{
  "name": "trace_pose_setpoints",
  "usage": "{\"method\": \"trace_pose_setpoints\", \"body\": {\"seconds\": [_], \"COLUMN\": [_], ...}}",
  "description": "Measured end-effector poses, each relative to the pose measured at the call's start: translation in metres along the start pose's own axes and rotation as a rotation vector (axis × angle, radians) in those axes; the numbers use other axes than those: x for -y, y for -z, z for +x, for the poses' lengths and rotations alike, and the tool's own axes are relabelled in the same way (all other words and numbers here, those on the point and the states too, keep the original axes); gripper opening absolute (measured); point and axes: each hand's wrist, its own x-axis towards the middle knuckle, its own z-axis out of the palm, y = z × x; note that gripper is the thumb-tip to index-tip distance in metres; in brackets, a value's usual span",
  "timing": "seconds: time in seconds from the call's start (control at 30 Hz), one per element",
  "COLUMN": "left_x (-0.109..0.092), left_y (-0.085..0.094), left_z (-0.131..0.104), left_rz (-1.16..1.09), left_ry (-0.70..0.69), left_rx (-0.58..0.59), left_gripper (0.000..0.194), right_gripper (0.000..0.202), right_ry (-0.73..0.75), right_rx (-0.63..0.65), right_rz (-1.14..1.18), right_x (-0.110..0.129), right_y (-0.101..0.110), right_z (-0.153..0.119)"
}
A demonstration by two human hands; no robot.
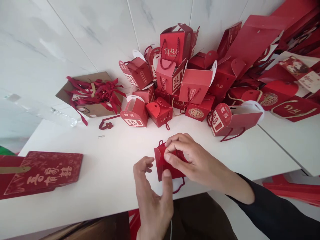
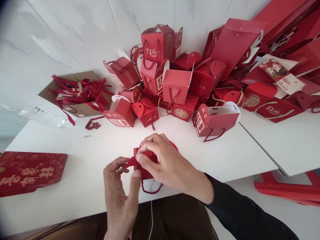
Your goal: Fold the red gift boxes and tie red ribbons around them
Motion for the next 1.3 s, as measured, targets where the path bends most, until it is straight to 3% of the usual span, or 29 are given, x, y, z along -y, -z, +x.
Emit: {"method": "trace_pose_setpoints", "body": {"seconds": [0.07,0.33,0.6,1.0,1.13,1.3], "left_x": [0.004,0.014,0.014,0.002,0.000,0.007], "left_y": [-0.001,0.009,0.010,0.007,0.005,0.006], "left_z": [-0.003,-0.004,-0.004,-0.003,-0.004,-0.004], "left_rz": [0.006,-0.197,-0.203,-0.223,-0.232,-0.189], "left_ry": [0.084,0.226,0.256,0.262,0.294,0.221], "left_rx": [0.001,-0.023,-0.033,-0.022,-0.060,-0.023], "left_gripper": [0.034,0.029,0.031,0.029,0.034,0.031], "right_gripper": [0.015,0.016,0.018,0.017,0.019,0.018], "right_ry": [-0.023,-0.038,-0.132,-0.129,-0.142,-0.122], "right_rx": [-0.023,0.002,0.047,0.025,0.070,0.086], "right_rz": [-0.049,-0.154,-0.039,-0.075,-0.066,-0.024], "right_x": [-0.002,-0.007,-0.002,-0.005,-0.004,-0.003], "right_y": [-0.002,-0.013,-0.007,-0.016,-0.013,-0.011], "right_z": [0.001,0.004,0.006,0.014,0.014,0.014]}}
